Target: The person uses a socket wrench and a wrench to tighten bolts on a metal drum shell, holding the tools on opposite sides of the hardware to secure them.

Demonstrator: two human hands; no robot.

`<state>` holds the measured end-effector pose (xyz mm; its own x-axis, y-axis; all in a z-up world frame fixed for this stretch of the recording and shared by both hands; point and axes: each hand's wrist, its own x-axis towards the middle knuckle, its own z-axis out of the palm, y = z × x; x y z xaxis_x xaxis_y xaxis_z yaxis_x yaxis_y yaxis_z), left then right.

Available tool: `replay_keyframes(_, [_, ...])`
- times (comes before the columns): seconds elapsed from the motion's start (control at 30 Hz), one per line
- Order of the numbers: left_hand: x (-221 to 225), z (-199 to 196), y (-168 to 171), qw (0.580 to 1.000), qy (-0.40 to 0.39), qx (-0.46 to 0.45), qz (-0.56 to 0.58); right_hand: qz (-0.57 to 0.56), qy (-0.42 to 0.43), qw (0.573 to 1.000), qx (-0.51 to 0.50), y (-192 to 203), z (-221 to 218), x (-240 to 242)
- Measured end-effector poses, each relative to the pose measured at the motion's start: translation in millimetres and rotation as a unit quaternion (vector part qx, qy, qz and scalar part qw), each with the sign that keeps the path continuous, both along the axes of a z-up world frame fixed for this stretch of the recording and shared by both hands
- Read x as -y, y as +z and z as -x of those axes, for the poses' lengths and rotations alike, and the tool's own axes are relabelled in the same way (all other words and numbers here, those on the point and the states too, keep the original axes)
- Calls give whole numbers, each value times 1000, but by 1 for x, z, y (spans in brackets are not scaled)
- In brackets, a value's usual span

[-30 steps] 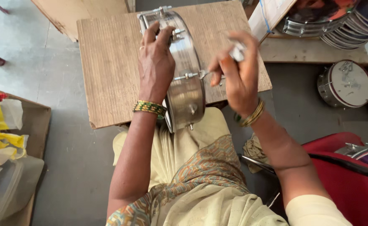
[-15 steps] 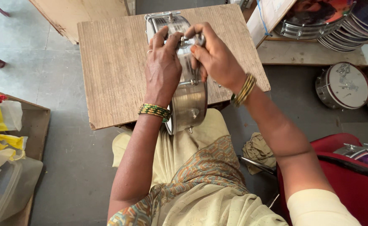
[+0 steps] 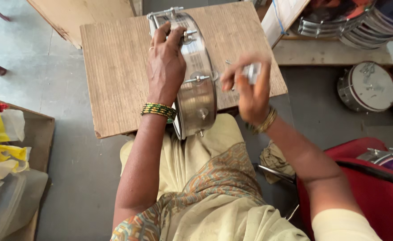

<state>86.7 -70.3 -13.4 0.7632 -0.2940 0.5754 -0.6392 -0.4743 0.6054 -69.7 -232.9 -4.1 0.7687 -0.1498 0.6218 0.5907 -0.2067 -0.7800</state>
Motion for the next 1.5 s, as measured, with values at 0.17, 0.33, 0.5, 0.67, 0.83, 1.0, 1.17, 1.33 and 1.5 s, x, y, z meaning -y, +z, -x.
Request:
replay_keyframes(0.17, [1, 11, 6, 1000, -1, 0, -13, -4, 55, 985, -161, 46, -50, 8])
replay_keyframes(0.33, [4, 14, 4, 1000, -15, -6, -6, 44, 41, 960, -273, 46, -72, -6])
replay_keyframes(0.5, [8, 9, 1, 999, -23, 22, -7, 208, -68, 974, -63, 12, -35, -18])
replay_keyframes(0.67, [13, -4, 2, 1000, -30, -7, -2, 412, -87, 897, 132, -16, 19, -26])
replay_keyframes(0.83, [12, -4, -1, 1000, -29, 3, 1, 354, -193, 909, 105, -8, 31, -10])
replay_keyframes(1.0, [13, 0, 10, 999, -10, -13, -28, 324, -228, 918, 13, 28, 4, 16])
replay_keyframes(1.17, [10, 4, 9, 1000, -12, -11, -13, 301, -165, 936, -82, 32, -14, 8])
replay_keyframes(1.33, [10, 4, 5, 1000, -1, -7, 2, 326, -127, 934, -77, 26, -25, -3])
replay_keyframes(1.5, [10, 1, -2, 999, 8, 29, 10, 374, -129, 905, -155, 35, -23, -11])
